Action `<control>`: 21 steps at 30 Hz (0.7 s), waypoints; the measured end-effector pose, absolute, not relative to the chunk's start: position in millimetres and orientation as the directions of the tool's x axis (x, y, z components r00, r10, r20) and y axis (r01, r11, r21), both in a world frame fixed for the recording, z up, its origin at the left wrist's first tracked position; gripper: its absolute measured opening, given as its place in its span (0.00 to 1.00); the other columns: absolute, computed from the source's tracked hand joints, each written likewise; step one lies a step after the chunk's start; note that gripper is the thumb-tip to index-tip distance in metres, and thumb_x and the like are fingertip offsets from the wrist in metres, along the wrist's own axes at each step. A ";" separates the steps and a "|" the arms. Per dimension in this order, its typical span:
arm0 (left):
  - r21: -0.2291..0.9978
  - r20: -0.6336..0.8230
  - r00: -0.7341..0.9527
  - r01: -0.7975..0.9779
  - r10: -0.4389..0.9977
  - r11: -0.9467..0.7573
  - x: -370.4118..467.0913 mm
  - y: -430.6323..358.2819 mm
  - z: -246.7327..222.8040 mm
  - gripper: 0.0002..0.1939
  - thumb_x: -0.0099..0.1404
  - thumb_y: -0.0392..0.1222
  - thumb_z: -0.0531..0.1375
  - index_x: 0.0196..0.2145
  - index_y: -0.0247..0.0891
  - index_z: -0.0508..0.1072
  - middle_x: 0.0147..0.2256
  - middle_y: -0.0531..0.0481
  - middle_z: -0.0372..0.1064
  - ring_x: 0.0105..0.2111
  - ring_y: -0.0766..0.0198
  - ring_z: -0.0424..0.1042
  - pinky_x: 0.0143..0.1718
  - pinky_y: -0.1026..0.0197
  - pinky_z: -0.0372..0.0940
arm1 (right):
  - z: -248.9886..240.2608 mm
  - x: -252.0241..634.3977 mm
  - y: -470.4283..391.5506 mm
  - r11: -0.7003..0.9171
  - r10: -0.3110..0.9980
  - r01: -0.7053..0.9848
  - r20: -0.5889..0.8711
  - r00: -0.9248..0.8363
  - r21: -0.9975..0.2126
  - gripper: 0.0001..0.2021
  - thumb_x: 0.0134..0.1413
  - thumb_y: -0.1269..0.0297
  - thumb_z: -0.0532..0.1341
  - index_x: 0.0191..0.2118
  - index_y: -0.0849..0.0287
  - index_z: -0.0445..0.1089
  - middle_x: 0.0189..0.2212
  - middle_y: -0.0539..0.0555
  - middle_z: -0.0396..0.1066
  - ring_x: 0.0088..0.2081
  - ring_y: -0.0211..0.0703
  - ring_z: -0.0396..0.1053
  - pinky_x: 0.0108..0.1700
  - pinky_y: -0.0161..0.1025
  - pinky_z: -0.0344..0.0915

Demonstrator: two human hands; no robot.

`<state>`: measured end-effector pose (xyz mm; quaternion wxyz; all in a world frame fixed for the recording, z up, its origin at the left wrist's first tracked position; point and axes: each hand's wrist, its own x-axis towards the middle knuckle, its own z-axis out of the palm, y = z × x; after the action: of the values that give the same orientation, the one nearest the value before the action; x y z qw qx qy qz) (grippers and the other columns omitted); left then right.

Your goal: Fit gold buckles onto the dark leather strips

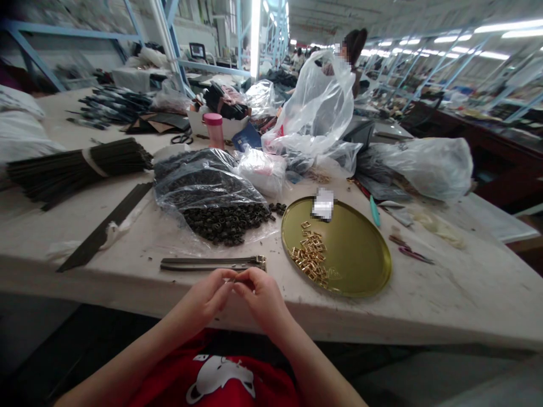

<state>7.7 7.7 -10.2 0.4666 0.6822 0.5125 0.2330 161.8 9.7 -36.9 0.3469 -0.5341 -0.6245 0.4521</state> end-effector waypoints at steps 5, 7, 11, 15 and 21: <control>0.906 -0.166 0.371 0.423 0.914 -0.008 10.1 8.0 -17.3 0.17 0.65 0.44 0.45 0.49 0.34 0.57 0.24 0.54 0.62 0.24 0.64 0.63 0.28 0.63 0.58 | -41.2 157.7 4.6 0.075 0.996 0.306 0.054 -0.078 -0.949 0.06 0.49 0.63 0.59 0.31 0.58 0.70 0.27 0.51 0.65 0.29 0.38 0.63 0.32 0.35 0.60; 0.904 -0.164 0.362 0.427 0.918 -0.007 9.5 8.5 -18.7 0.17 0.65 0.44 0.45 0.50 0.35 0.56 0.24 0.54 0.61 0.25 0.64 0.63 0.29 0.62 0.58 | -39.2 157.3 2.2 0.116 0.992 0.262 0.096 -0.087 -0.958 0.10 0.53 0.59 0.55 0.35 0.58 0.71 0.29 0.52 0.65 0.31 0.39 0.63 0.33 0.36 0.59; 0.902 -0.158 0.384 0.432 0.910 -0.025 7.8 5.9 -14.3 0.18 0.65 0.42 0.44 0.51 0.35 0.56 0.24 0.54 0.61 0.25 0.64 0.63 0.29 0.62 0.59 | -38.6 157.7 0.4 0.005 0.996 0.083 -0.003 -0.090 -0.997 0.18 0.57 0.54 0.48 0.34 0.59 0.71 0.24 0.51 0.63 0.28 0.38 0.61 0.32 0.36 0.59; 0.912 -0.106 0.434 0.401 0.894 -0.086 7.8 -0.1 -7.9 0.19 0.62 0.35 0.46 0.52 0.37 0.56 0.37 0.47 0.67 0.35 0.62 0.66 0.39 0.60 0.60 | -43.2 157.2 -0.3 -0.166 0.982 -0.111 -0.155 -0.104 -0.980 0.13 0.48 0.53 0.59 0.33 0.58 0.67 0.26 0.49 0.65 0.28 0.36 0.61 0.33 0.34 0.59; 0.920 -0.152 0.470 0.388 0.869 -0.049 7.4 -2.1 -8.6 0.21 0.63 0.37 0.47 0.54 0.35 0.54 0.48 0.42 0.64 0.46 0.58 0.64 0.49 0.57 0.57 | -42.3 156.2 -9.0 -0.339 0.899 -0.283 -0.220 -0.377 -0.897 0.15 0.49 0.55 0.59 0.42 0.56 0.68 0.34 0.51 0.69 0.36 0.38 0.65 0.39 0.35 0.61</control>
<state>7.4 -2.1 -8.6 0.5149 0.6854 0.4588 0.2336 156.2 -9.0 -42.3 0.4081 -0.3804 -0.4050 0.7243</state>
